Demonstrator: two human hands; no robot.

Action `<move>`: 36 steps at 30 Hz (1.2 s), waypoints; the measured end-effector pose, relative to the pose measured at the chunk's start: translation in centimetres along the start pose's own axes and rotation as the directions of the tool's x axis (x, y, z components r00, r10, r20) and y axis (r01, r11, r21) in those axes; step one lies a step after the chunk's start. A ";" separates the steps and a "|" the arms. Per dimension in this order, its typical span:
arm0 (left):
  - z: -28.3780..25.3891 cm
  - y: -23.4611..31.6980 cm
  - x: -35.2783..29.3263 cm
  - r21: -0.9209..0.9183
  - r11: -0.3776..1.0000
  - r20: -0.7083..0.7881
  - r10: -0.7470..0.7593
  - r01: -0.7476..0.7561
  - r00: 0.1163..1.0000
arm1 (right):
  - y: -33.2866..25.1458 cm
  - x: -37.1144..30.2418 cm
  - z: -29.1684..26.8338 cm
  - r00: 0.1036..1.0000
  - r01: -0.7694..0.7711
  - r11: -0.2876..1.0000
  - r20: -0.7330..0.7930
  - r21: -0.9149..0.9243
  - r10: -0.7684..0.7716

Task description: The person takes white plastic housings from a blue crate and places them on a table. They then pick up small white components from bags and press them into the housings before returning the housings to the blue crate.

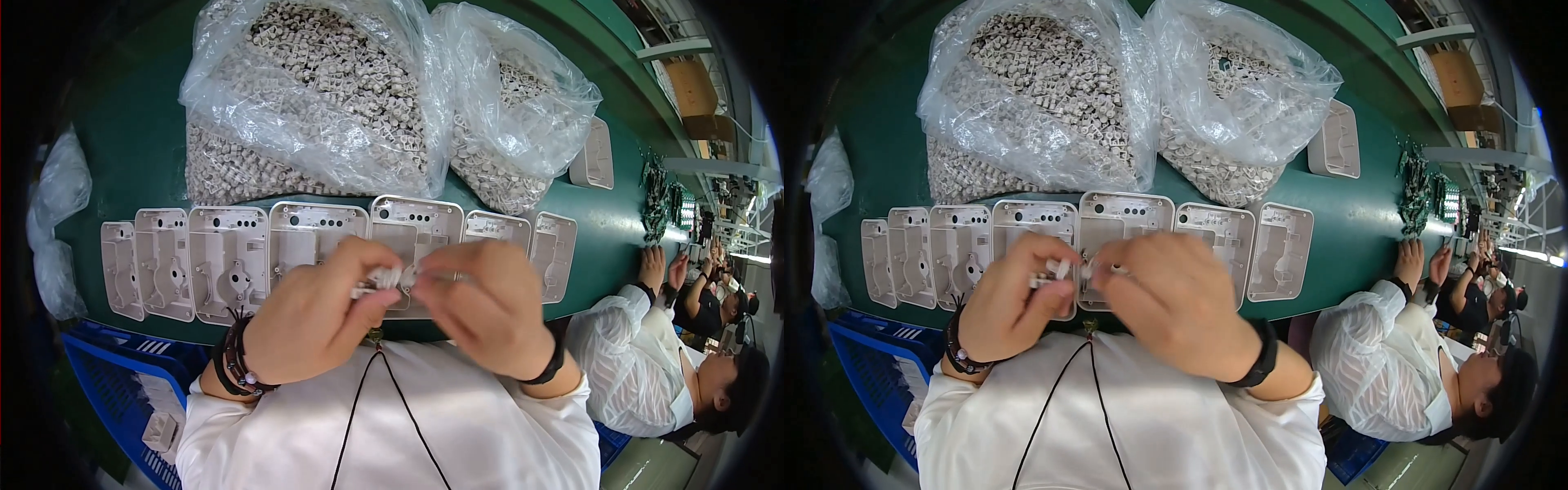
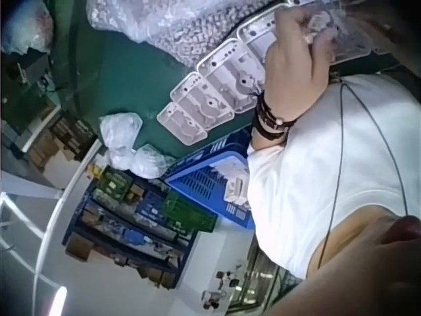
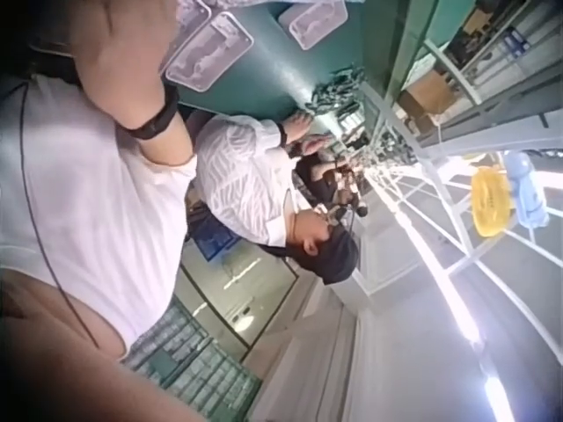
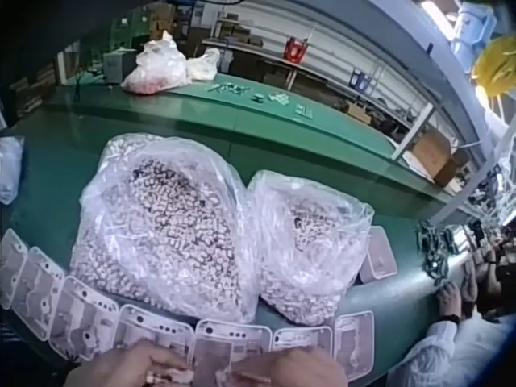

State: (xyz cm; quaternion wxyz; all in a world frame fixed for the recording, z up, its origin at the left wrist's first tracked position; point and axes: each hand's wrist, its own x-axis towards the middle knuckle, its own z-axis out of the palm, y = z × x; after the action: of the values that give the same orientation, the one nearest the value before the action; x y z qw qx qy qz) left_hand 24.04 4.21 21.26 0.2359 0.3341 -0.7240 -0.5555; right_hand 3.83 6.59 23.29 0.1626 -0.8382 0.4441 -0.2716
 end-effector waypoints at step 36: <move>-1.7 1.4 -0.5 0.098 0.994 -0.181 0.055 -0.038 0.982 | 0.8 2.8 -2.4 0.990 -0.066 0.942 0.142 0.329 0.020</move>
State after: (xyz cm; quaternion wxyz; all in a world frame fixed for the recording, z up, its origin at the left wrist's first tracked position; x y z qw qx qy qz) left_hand 25.23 3.69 23.12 0.2985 0.3776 -0.7323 -0.4818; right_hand 3.14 3.78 25.68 0.3376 -0.8055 0.3980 -0.2808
